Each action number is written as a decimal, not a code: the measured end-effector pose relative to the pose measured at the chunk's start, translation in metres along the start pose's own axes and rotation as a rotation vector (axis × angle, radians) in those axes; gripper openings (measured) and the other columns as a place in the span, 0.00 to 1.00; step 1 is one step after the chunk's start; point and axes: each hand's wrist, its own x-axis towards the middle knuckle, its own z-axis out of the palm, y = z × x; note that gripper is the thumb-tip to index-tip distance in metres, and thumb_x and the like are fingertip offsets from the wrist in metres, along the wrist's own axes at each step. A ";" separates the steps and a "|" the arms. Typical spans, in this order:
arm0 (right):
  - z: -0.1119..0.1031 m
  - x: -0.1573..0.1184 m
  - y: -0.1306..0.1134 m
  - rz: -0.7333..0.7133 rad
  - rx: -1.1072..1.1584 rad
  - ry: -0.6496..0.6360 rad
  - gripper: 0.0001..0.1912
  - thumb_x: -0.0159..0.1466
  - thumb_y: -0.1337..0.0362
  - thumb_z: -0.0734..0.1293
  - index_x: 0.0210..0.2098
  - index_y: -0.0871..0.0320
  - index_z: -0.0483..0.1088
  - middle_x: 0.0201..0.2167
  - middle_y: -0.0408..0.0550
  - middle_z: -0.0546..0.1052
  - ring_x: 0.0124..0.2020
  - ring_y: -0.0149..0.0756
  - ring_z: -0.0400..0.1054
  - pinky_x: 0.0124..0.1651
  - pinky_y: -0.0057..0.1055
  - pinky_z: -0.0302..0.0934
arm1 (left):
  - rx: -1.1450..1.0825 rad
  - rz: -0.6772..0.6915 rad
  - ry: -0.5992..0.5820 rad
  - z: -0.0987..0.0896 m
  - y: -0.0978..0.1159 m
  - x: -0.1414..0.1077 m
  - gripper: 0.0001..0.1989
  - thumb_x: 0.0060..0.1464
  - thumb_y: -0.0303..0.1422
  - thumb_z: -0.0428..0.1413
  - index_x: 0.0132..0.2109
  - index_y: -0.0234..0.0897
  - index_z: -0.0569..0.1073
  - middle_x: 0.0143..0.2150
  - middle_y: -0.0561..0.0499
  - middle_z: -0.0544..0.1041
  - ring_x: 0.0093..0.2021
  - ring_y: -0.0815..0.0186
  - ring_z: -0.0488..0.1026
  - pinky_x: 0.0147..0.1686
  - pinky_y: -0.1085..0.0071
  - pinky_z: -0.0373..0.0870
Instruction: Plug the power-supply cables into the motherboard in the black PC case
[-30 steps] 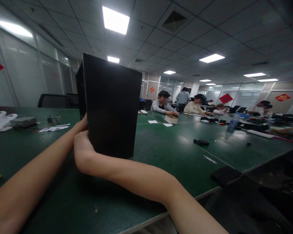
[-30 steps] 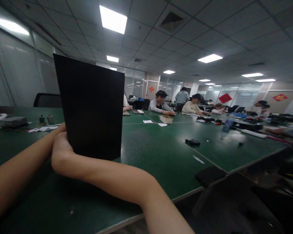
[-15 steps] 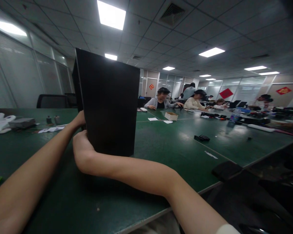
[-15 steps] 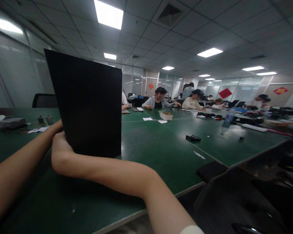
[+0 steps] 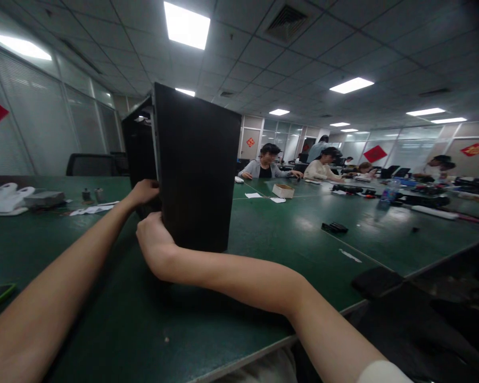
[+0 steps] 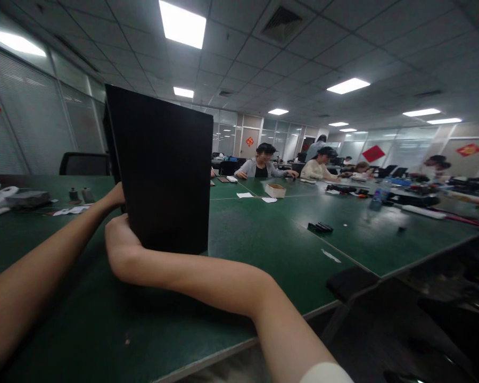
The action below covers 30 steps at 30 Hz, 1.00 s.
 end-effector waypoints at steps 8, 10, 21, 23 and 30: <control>0.023 -0.019 0.005 0.128 -0.025 0.130 0.21 0.70 0.78 0.56 0.47 0.72 0.81 0.43 0.68 0.84 0.39 0.47 0.80 0.32 0.36 0.74 | 0.054 -0.040 -0.037 0.018 -0.010 0.017 0.18 0.57 0.39 0.55 0.44 0.37 0.86 0.43 0.45 0.86 0.48 0.50 0.81 0.39 0.69 0.71; 0.026 -0.025 0.009 0.139 -0.001 0.108 0.22 0.71 0.78 0.55 0.49 0.72 0.80 0.45 0.69 0.83 0.40 0.46 0.80 0.33 0.35 0.74 | 0.055 -0.034 -0.043 0.022 -0.012 0.019 0.20 0.56 0.42 0.55 0.47 0.38 0.86 0.42 0.45 0.86 0.46 0.51 0.82 0.38 0.68 0.71; 0.049 -0.068 0.037 0.250 0.141 0.051 0.22 0.70 0.80 0.53 0.47 0.74 0.78 0.38 0.65 0.81 0.33 0.41 0.78 0.31 0.32 0.68 | 0.074 0.036 -0.148 0.038 -0.006 0.023 0.22 0.56 0.44 0.51 0.45 0.40 0.85 0.42 0.46 0.86 0.42 0.55 0.82 0.37 0.67 0.70; 0.053 -0.075 0.043 0.263 0.185 0.029 0.21 0.70 0.80 0.53 0.45 0.72 0.77 0.36 0.62 0.80 0.33 0.42 0.78 0.31 0.31 0.67 | 0.082 0.063 -0.177 0.040 -0.004 0.023 0.23 0.57 0.45 0.49 0.43 0.39 0.85 0.41 0.46 0.86 0.41 0.55 0.81 0.37 0.67 0.71; 0.088 -0.095 0.067 0.331 0.232 0.018 0.16 0.77 0.65 0.57 0.45 0.69 0.73 0.35 0.63 0.81 0.35 0.47 0.79 0.33 0.35 0.64 | 0.160 0.167 -0.274 0.045 0.001 0.023 0.34 0.63 0.54 0.40 0.47 0.38 0.84 0.48 0.42 0.85 0.48 0.51 0.81 0.47 0.64 0.73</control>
